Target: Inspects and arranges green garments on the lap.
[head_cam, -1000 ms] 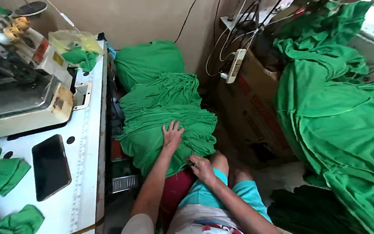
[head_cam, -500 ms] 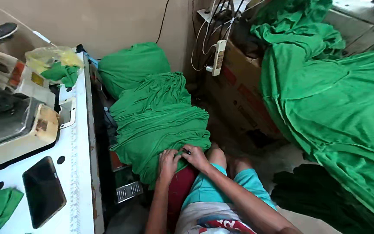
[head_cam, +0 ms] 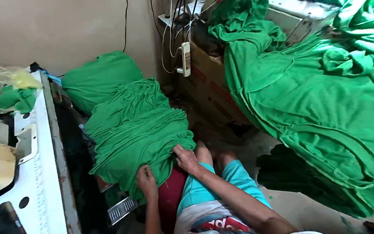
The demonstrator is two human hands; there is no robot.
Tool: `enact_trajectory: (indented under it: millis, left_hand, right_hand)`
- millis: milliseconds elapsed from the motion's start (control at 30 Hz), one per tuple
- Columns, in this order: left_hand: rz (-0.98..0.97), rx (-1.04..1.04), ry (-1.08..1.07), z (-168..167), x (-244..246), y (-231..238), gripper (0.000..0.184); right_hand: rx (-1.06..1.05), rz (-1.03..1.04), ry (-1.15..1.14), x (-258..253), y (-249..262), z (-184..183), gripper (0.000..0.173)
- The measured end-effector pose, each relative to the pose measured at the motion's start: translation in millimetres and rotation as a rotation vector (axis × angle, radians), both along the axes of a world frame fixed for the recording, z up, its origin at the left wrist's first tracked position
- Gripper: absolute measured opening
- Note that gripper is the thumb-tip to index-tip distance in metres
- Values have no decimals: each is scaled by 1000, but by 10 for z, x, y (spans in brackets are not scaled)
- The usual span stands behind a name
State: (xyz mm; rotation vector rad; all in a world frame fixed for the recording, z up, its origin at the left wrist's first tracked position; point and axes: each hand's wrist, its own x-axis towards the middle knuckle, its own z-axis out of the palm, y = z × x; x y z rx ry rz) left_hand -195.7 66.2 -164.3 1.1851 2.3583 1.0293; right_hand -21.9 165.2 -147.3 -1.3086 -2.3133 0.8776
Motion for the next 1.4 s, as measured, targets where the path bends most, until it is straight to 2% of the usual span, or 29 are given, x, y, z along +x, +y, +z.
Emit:
enact_trajectory:
  millis: [100,167,233,300,333,400,467,533,633,700,800,933,1000,1100,1233,1267,1400]
  left_hand:
    - [-215,192,263,-41,192,-8,19]
    - [-423,257,251,-143,368,4,15]
    - [-503,142,142,-197,549,67,27]
    - [-460,-18,6,-178,677,220,48]
    - [-420,-103,-38,-148,727,315,53]
    - [-347,-272,-41,-39,815,493,46]
    - [-292,-353,-54,3,866,614,42]
    - [-244,-305,-137,-18,880,660,39]
    - [-266,-172,-194,-144,797,670,33]
    - [-335,-167,-202,-151,727,663,39]
    - [-388,-61,-143,-140,722,599,38]
    - [-336,162,-67,12,694,633,32]
    - [-317,213,-69,50,651,681,32]
    - [-292,88,-214,-27,634,669,36]
    - [-225,-126,-358,-244,734,697,58]
    - [-228,-165,-358,-265,777,724,61]
    - [-381,-461,-176,-124,770,824,48]
  right_hand:
    - [-157,-46,7,-34,97,85,28]
    - [-222,-38,-11,-59,158,183,29]
    - [-251,-8,-57,-104,196,267,30]
    - [-252,17,-98,-145,221,307,29]
    - [-251,30,-111,-155,225,311,29]
    - [-257,74,-125,-154,236,294,29]
    - [-257,139,-141,-145,285,279,29]
    - [-251,153,-117,-98,332,289,31]
    - [-180,9,19,6,364,199,41]
    - [-211,-79,-109,78,436,170,51]
    - [-210,-51,-199,128,580,138,35]
    - [14,109,-120,-93,774,357,25]
    - [9,249,-83,-130,989,456,22]
    - [-90,361,-93,-132,1305,388,22]
    - [-240,274,-57,-137,1304,209,23]
    - [-252,245,-39,-135,1275,204,24]
    - [-212,195,27,-163,1217,261,24]
